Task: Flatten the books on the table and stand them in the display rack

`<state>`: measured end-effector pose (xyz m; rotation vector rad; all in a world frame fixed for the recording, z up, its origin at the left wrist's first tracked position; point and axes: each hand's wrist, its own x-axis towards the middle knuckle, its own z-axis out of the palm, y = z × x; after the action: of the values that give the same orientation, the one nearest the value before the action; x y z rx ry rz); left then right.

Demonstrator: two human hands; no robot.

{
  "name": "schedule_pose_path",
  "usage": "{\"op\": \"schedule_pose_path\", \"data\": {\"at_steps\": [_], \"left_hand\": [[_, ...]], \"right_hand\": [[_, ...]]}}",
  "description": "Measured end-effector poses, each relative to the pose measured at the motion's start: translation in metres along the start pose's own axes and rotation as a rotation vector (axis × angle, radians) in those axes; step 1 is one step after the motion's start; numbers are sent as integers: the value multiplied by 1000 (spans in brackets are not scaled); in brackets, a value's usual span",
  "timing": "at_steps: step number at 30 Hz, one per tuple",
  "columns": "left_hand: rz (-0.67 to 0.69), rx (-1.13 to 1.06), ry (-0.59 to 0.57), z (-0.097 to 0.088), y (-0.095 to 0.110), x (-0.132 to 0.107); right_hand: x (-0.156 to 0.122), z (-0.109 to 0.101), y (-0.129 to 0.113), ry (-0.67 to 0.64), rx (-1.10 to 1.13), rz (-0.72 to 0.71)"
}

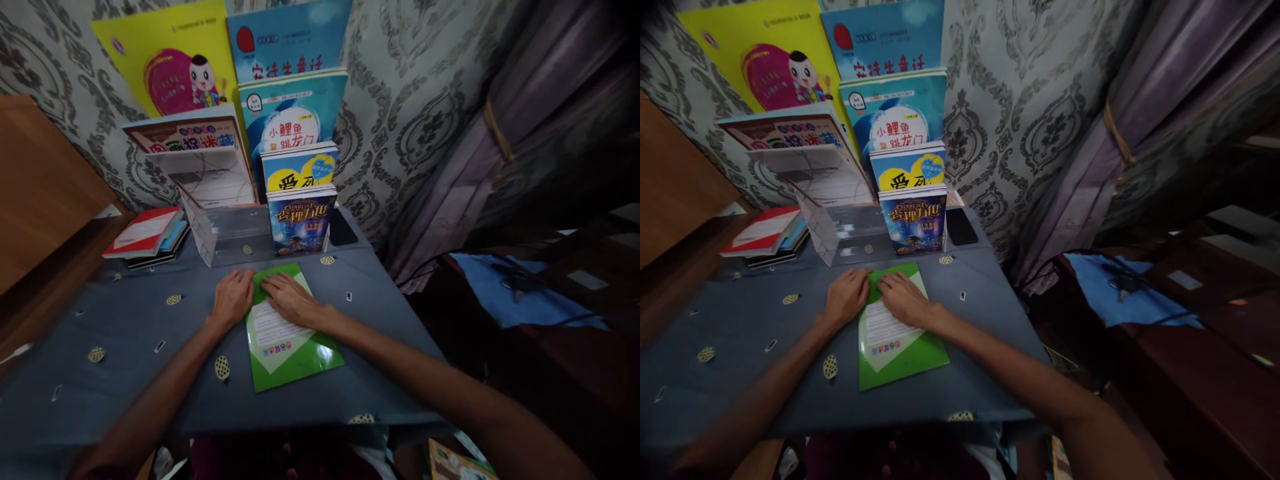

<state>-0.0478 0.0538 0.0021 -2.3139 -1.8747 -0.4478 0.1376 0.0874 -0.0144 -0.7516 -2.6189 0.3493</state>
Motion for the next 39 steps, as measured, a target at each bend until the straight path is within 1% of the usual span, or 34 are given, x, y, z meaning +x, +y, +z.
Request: {"op": "schedule_pose_path", "data": {"at_steps": [4, 7, 10, 13, 18, 21, 26, 30, 35, 39], "left_hand": [[-88, -15, -17, -2, -4, -1], [-89, -34, -13, 0, -5, 0], [-67, -20, -20, 1, -3, 0], [-38, 23, -52, 1, -1, 0], [-10, 65, -97, -2, 3, 1], [-6, 99, -125, -4, 6, 2], [30, 121, -164, -7, 10, 2], [52, 124, -163, -6, 11, 2], [77, 142, -130, -3, 15, 0], [123, 196, -82, 2, 18, -2]], "right_hand": [[15, 4, -4, -53, 5, -87], [18, 5, -1, -52, 17, -92], [14, 6, 6, -30, 33, -40], [5, 4, 18, -10, 36, 25], [-15, -7, 42, 7, -17, 123], [-24, -13, 51, 5, -17, 173], [-29, -14, 56, 45, 64, 208], [-31, -17, 62, 55, 152, 218], [-35, -23, 73, 148, 292, 210], [-34, -28, 79, 160, 412, 221]]}}
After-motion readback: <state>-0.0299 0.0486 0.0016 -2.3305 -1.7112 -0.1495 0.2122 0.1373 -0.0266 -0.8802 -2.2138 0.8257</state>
